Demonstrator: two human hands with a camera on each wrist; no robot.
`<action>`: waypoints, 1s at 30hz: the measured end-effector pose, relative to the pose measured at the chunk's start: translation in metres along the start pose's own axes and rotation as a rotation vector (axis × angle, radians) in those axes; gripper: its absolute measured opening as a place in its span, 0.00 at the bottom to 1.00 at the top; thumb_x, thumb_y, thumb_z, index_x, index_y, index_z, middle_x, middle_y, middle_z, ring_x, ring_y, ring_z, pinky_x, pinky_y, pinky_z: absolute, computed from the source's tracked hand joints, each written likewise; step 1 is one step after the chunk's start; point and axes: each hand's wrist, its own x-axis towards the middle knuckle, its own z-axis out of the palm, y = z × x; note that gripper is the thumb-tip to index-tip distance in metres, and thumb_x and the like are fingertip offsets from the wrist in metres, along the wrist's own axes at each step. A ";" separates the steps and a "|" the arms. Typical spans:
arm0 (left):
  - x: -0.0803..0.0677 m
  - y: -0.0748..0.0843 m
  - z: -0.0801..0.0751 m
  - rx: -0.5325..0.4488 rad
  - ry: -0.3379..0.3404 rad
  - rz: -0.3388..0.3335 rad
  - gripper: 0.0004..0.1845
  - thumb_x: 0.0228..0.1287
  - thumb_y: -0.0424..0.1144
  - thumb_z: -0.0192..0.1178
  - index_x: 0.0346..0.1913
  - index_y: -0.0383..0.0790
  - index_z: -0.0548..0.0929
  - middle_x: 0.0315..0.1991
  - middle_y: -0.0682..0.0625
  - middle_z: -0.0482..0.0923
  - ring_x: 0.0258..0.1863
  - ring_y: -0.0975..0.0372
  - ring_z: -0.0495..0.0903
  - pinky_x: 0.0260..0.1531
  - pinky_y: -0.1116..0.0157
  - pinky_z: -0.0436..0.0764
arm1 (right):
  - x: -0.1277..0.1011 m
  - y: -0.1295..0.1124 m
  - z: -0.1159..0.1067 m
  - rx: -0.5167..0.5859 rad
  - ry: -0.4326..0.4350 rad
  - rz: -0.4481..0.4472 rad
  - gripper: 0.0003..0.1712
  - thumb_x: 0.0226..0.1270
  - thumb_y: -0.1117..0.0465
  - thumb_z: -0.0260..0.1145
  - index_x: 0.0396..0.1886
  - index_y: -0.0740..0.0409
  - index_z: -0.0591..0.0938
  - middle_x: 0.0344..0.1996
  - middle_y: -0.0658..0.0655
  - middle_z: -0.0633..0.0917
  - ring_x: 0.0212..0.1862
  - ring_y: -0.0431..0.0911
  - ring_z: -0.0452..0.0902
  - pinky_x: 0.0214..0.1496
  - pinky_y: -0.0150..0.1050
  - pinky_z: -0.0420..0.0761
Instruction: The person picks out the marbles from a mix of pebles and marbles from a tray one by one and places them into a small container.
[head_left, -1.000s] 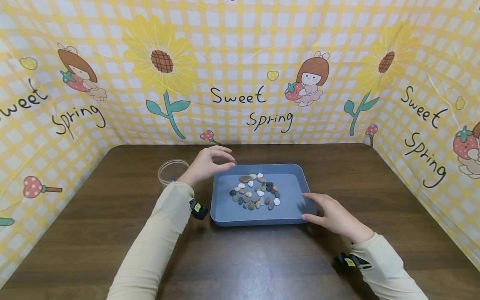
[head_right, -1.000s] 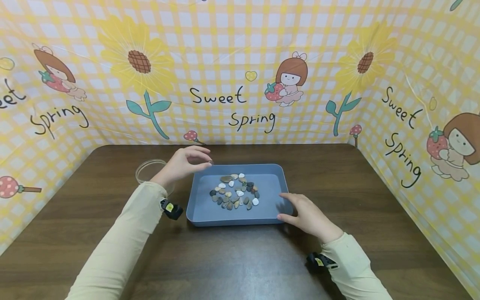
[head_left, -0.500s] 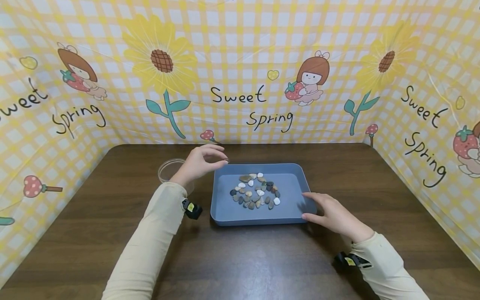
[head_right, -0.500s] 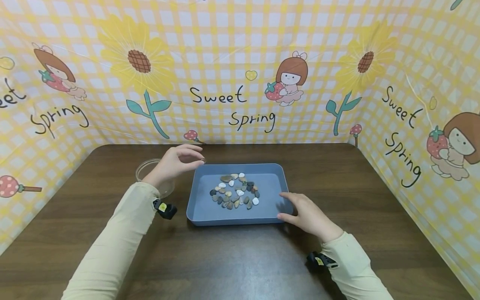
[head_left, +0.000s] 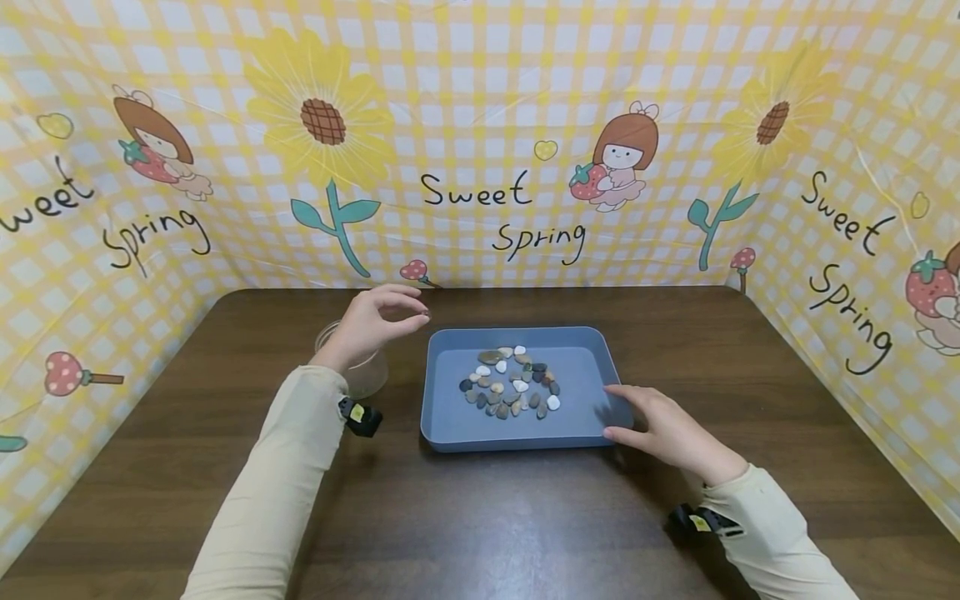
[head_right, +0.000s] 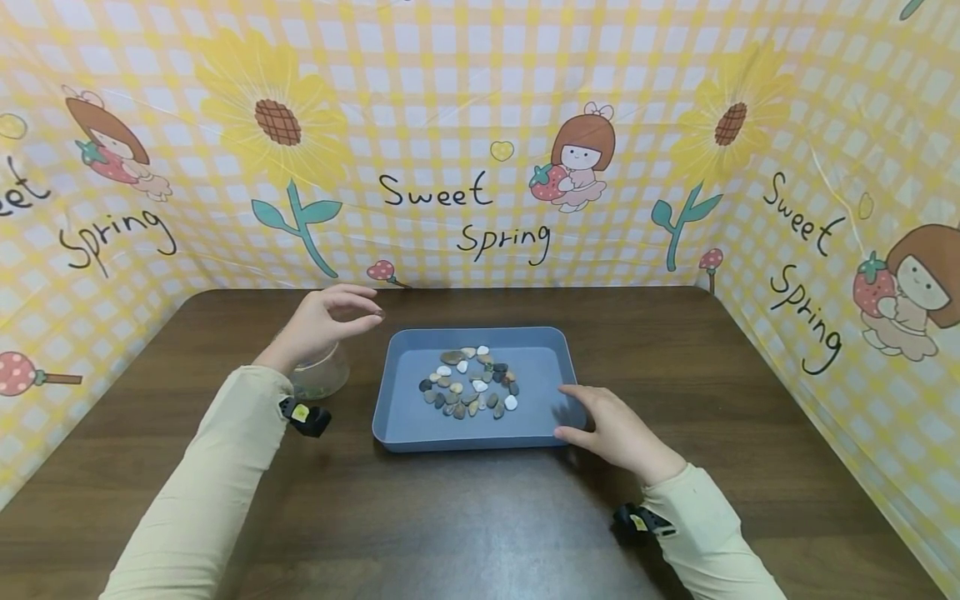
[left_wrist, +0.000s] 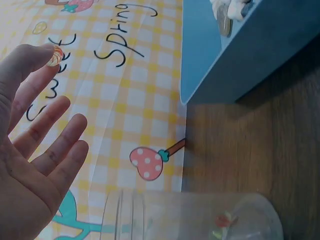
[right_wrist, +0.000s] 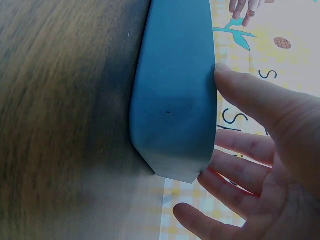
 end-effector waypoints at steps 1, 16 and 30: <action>-0.001 -0.001 -0.002 0.000 0.002 -0.002 0.15 0.58 0.45 0.64 0.43 0.38 0.85 0.61 0.45 0.72 0.64 0.51 0.67 0.63 0.50 0.67 | 0.000 0.000 0.000 0.000 0.000 0.000 0.33 0.57 0.53 0.69 0.59 0.66 0.73 0.55 0.67 0.78 0.58 0.61 0.73 0.58 0.57 0.72; -0.018 -0.023 -0.028 0.096 0.080 -0.014 0.16 0.60 0.46 0.62 0.44 0.37 0.84 0.60 0.43 0.73 0.59 0.50 0.72 0.59 0.51 0.72 | 0.001 0.002 0.001 0.010 -0.011 0.014 0.34 0.57 0.52 0.68 0.60 0.66 0.72 0.56 0.67 0.77 0.58 0.61 0.73 0.58 0.57 0.73; -0.029 -0.036 -0.041 0.065 0.101 -0.071 0.19 0.61 0.46 0.61 0.47 0.33 0.82 0.60 0.41 0.72 0.60 0.47 0.72 0.60 0.50 0.71 | 0.001 0.003 0.003 0.020 -0.025 0.030 0.34 0.57 0.53 0.68 0.60 0.65 0.72 0.57 0.67 0.77 0.59 0.61 0.72 0.59 0.57 0.72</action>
